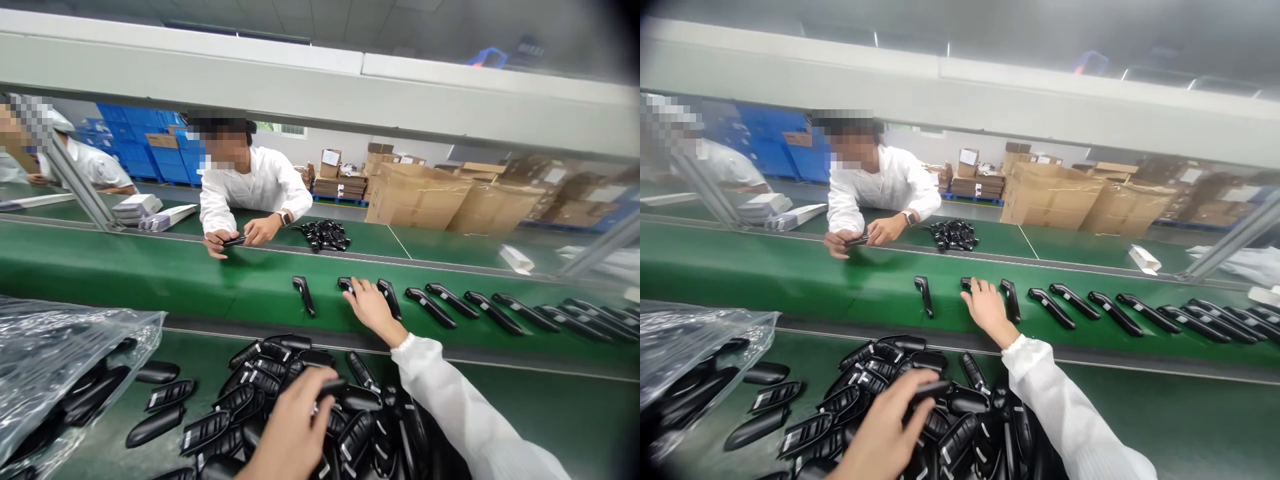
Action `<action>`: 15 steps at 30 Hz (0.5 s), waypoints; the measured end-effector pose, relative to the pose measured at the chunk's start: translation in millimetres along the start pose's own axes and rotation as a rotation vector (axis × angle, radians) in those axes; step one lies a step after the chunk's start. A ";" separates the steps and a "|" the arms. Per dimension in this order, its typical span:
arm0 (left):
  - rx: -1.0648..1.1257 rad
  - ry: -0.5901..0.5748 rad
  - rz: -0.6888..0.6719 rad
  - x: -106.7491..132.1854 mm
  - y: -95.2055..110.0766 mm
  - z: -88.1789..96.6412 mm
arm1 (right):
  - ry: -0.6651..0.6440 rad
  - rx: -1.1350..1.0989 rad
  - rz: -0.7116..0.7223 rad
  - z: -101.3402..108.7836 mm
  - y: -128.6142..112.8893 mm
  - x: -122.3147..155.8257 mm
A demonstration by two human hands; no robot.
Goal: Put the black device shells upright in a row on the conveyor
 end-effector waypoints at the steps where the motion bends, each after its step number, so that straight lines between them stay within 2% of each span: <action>1: -0.004 0.037 0.034 -7.6 -10.0 17.9 | -0.093 -0.128 0.102 0.7 -24.2 5.8; 2: -0.011 0.038 0.055 -15.2 -17.2 29.9 | -0.230 -0.278 0.221 -0.9 -52.1 16.0; 4: -0.009 -0.008 0.048 -30.6 -23.6 39.7 | -0.502 -0.512 0.417 -1.6 -103.8 44.5; 5: -0.010 -0.028 0.044 -38.1 -25.6 40.5 | -0.571 -0.561 0.464 -0.1 -120.6 55.2; 7: -0.071 -0.035 0.064 -51.1 -32.0 40.4 | -0.581 -0.553 0.457 -1.6 -133.6 60.6; 10: -0.234 0.026 0.160 -58.3 -44.8 47.0 | -0.473 -0.492 0.301 -19.0 -114.3 40.1; 12: -0.346 0.046 0.173 -51.4 -43.8 49.5 | -0.310 -0.403 0.186 -29.8 -87.1 18.0; 14: -0.441 0.002 0.084 -35.9 -30.8 37.8 | -0.142 -0.276 0.091 -37.8 -60.6 1.1; 15: -0.484 -0.031 -0.020 -25.0 -18.5 25.7 | -0.097 -0.218 0.057 -43.6 -50.5 -4.0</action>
Point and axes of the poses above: each hand's wrist, its own x-axis away from the middle knuckle, its own z-axis out of the back of the hand, y = z × x, the point moved 10 cm from there along -x, towards the middle knuckle, and after that the axes turned 8 degrees about -x, right-handed, at the moved point
